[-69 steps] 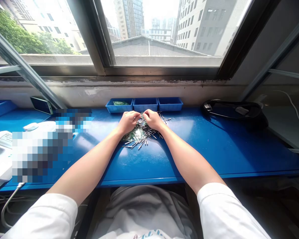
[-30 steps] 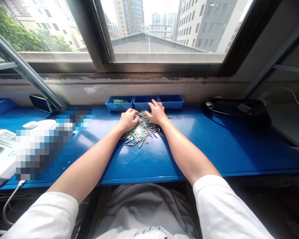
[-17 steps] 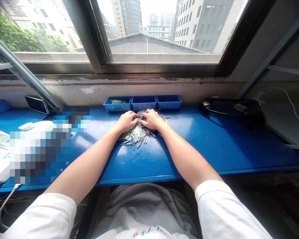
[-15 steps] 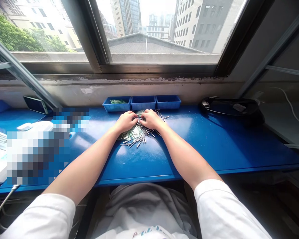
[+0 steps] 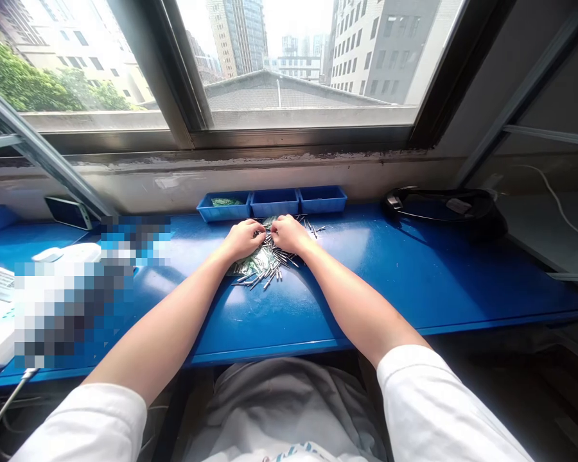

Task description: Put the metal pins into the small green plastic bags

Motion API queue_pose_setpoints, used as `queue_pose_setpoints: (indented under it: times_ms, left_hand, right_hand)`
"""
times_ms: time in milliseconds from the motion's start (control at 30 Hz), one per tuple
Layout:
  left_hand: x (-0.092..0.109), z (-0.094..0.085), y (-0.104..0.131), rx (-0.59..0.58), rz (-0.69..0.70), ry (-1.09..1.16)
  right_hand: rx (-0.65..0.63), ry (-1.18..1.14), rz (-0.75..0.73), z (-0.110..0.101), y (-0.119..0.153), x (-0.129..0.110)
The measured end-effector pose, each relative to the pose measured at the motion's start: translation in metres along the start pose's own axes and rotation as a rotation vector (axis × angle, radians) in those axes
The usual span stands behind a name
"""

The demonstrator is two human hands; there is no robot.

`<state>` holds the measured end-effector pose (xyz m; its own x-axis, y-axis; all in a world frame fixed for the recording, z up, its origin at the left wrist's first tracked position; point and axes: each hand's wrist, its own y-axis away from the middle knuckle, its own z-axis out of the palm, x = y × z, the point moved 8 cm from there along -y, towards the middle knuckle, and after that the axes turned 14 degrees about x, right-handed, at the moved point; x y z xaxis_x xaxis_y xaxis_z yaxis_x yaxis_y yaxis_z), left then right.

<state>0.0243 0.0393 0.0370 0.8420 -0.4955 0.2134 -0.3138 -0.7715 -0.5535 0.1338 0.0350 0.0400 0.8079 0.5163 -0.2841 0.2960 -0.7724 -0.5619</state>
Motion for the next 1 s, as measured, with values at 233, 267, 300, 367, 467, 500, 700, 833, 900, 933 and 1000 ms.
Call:
queue_pose_setpoints:
  times_ms: [233,267,300,367,467,500,700,833,900,933,1000]
  left_hand:
    - [-0.001,0.001,-0.001,0.015,0.009,0.017]
    - [-0.001,0.001,-0.001,0.016,0.012,0.019]
    - [-0.001,0.001,-0.001,0.018,0.013,0.02]
    - [-0.001,0.0,-0.001,0.024,0.008,0.023]
    - [0.002,-0.008,-0.002,0.082,0.003,0.043]
    - [0.004,-0.011,-0.002,0.107,0.007,0.053]
    - [0.004,-0.017,-0.004,0.169,0.04,0.098]
    - [0.0,-0.016,-0.004,0.181,0.035,0.093]
    - [0.001,-0.016,-0.004,0.182,0.045,0.092]
    - [0.002,-0.016,-0.004,0.189,0.055,0.091]
    - [0.004,-0.019,-0.004,0.226,0.074,0.088]
  right_hand:
    - [-0.024,0.011,-0.044,0.005,0.0,-0.007]
    - [-0.023,0.022,-0.047,0.005,0.0,-0.007]
    - [-0.014,0.033,-0.05,0.004,0.0,-0.007]
    - [0.035,0.041,-0.045,0.0,-0.002,-0.006]
    - [0.149,-0.033,-0.033,-0.01,-0.004,-0.005]
    - [0.185,-0.077,-0.027,-0.013,-0.005,-0.005]
    - [0.324,-0.313,0.036,-0.027,-0.006,-0.003]
    - [0.338,-0.325,0.015,-0.028,-0.005,-0.001]
    - [0.325,-0.313,0.012,-0.025,-0.004,0.001]
    - [0.319,-0.307,0.02,-0.024,-0.004,0.003]
    - [0.312,-0.286,0.044,-0.023,-0.005,0.006]
